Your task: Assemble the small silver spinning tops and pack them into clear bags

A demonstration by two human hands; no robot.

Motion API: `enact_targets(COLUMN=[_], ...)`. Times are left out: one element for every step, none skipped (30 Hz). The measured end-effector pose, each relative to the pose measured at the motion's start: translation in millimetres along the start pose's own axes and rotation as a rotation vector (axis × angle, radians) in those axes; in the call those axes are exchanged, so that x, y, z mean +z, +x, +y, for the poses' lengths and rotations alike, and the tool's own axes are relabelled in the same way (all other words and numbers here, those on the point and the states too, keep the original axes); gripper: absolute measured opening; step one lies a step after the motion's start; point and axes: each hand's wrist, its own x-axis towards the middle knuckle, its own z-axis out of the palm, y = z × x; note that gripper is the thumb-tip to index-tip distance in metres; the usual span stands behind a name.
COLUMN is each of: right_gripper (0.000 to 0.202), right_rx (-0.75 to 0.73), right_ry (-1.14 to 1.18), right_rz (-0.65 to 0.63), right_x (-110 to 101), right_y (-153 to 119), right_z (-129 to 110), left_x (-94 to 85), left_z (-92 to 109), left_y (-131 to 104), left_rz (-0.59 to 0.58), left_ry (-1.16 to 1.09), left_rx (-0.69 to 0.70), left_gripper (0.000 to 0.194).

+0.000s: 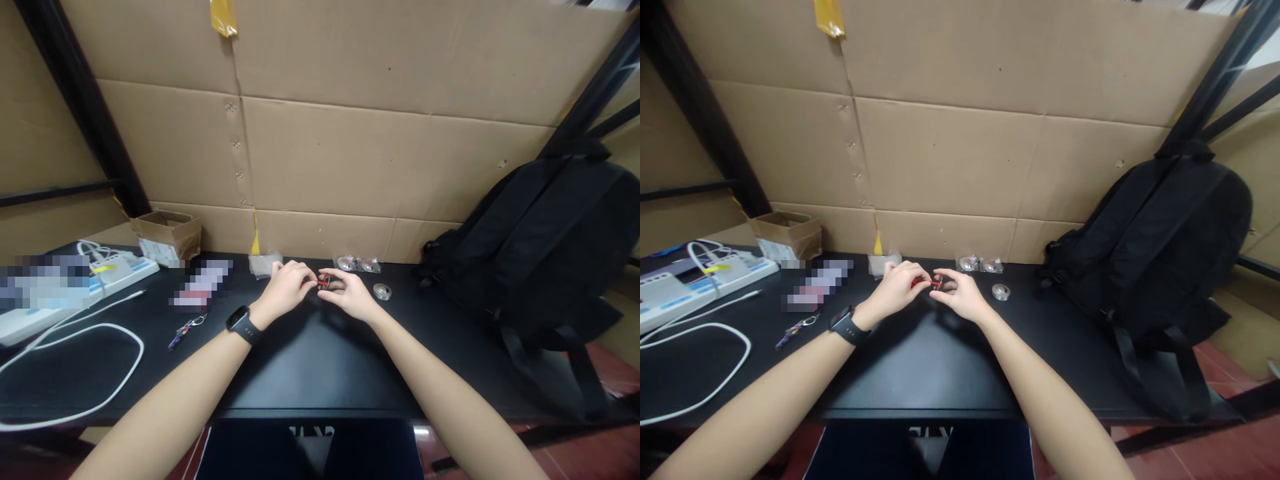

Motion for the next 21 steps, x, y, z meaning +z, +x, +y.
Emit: enact_targets(right_gripper=[0.059,0.060,0.061,0.063,0.066,0.070,0.071,0.068,0.061,0.051,0.045,0.043,0.043,0.043,0.042,0.042,0.042,0.042,0.043,0.044,0.046], right_rx=[0.001,-0.004,-0.011,-0.019,-0.024,-0.020,-0.017,-0.001,0.031,0.083,0.135,0.186,0.237,0.277,0.306,0.327,0.340,0.350,0.357,0.364,0.370], right_ry=[-0.005,-0.024,-0.066,-0.132,-0.226,-0.332,-0.433,-0.541,-0.652,-0.758,-0.832,-0.877,-0.899,-0.907,-0.911,-0.909,-0.905,-0.900,-0.892,-0.881,-0.867], right_rz=[0.012,0.021,0.027,0.034,0.037,0.041,0.058,0.073,0.093,0.115,0.136,0.139,0.119,0.095,0.066,0.038,0.017,0.001,-0.011,-0.019,-0.028], right_x=[-1.3,-4.1,-8.8,-15.7,-25.0,-36.4,-49.7,-64.1,-79.2,-94.2,-108.5,-121.5,-132.9,-142.4,-149.9,-155.6,-159.6,-162.2,-163.7,-164.3,-164.5], right_y=[0.7,1.4,1.9,2.0,1.7,0.9,-0.5,-2.4,-4.9,-7.7,-10.7,-13.8,-16.7,-19.4,-21.8,-23.7,-25.0,-25.8,-26.2,-26.1,-25.8], right_z=[1.2,2.1,2.5,2.2,1.1,-0.5,-2.4,-4.4,-6.1,-7.3,-7.9,-7.9,-7.3,-6.4,-5.1,-3.6,-2.0,-0.3,1.7,3.8,6.1], left_x=[-0.6,-1.5,-2.6,-4.1,-5.7,-7.5,-9.3,-11.0,-12.4,-13.4,-13.8,-13.7,-12.9,-11.7,-10.2,-8.5,-6.7,-5.1,-3.7,-2.5,-1.6], left_z=[-3.6,-8.0,-13.2,-19.0,-25.2,-31.5,-37.5,-43.0,-47.5,-51.1,-53.5,-54.8,-55.2,-54.9,-54.0,-52.9,-51.7,-50.5,-49.5,-48.7,-48.2], left_y=[0.2,0.5,0.7,0.8,0.8,0.7,0.5,0.1,-0.3,-0.7,-1.0,-1.2,-1.3,-1.3,-1.2,-1.1,-1.0,-0.9,-0.9,-1.0,-1.1], left_rz=[0.000,0.004,0.014,0.026,0.037,0.044,0.045,0.039,0.028,0.018,0.011,0.006,0.004,0.000,-0.006,-0.016,-0.028,-0.040,-0.050,-0.059,-0.064], left_ry=[0.015,0.034,0.058,0.086,0.116,0.144,0.169,0.188,0.201,0.210,0.217,0.223,0.229,0.234,0.239,0.242,0.244,0.245,0.246,0.246,0.245], left_rx=[-0.008,-0.018,-0.033,-0.053,-0.073,-0.092,-0.104,-0.106,-0.100,-0.092,-0.086,-0.082,-0.082,-0.082,-0.079,-0.074,-0.068,-0.063,-0.058,-0.056,-0.056], left_gripper=[0.013,0.014,0.015,0.015,0.016,0.017,0.018,0.019,0.019,0.019,0.019,0.019,0.019,0.020,0.020,0.020,0.020,0.020,0.020,0.019,0.019])
